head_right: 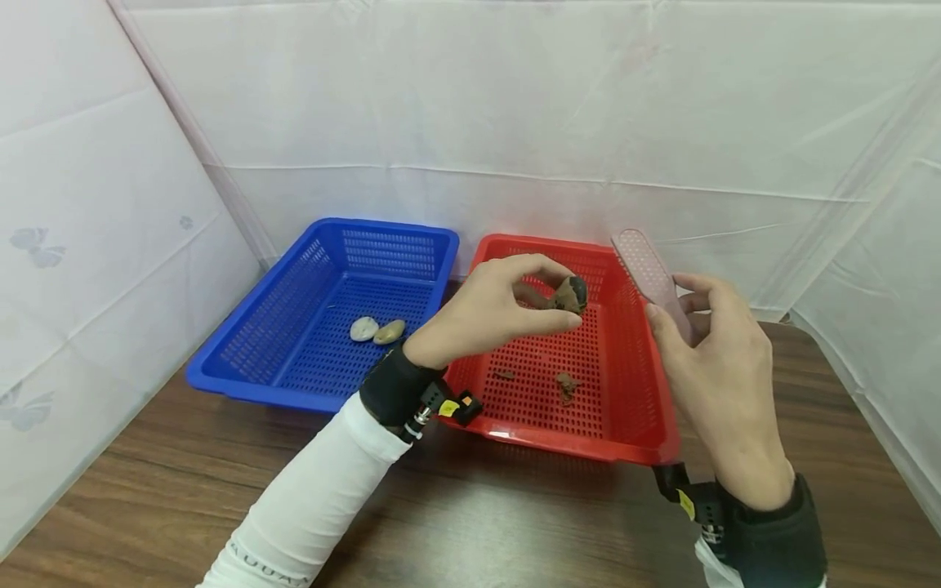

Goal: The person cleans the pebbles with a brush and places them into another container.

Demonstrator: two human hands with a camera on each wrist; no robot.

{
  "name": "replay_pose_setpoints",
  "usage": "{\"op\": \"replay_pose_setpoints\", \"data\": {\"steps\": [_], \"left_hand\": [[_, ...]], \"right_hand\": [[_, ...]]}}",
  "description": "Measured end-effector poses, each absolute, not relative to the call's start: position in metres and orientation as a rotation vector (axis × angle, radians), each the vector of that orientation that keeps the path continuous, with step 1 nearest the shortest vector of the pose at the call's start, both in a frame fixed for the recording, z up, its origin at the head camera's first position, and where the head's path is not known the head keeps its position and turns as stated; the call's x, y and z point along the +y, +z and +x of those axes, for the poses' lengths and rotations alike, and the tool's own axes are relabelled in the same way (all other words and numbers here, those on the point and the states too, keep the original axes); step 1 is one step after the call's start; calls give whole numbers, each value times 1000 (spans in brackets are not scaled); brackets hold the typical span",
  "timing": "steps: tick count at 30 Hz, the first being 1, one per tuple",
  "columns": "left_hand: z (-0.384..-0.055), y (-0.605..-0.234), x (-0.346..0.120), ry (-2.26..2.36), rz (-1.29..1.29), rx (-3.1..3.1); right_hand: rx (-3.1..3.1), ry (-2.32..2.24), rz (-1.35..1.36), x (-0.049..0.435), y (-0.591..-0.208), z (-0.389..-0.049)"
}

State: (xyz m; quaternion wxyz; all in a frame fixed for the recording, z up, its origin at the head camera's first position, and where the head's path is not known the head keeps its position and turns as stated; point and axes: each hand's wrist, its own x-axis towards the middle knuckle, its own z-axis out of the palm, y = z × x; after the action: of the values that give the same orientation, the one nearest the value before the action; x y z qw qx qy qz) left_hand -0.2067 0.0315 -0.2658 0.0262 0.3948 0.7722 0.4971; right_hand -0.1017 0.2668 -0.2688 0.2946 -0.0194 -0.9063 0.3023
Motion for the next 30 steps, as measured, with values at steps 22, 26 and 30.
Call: {"op": "replay_pose_setpoints", "data": {"steps": [22,26,30], "left_hand": [[-206,-279,8,2216,937,1576],[-205,-279,8,2226,941,1527],[-206,-280,8,2226,954,1477]], "right_hand": [[-2228,925,80,253,-261,-94],[-2212,942,129,250,-261,-93],[-2204,934,176,246,-261,-92]]}}
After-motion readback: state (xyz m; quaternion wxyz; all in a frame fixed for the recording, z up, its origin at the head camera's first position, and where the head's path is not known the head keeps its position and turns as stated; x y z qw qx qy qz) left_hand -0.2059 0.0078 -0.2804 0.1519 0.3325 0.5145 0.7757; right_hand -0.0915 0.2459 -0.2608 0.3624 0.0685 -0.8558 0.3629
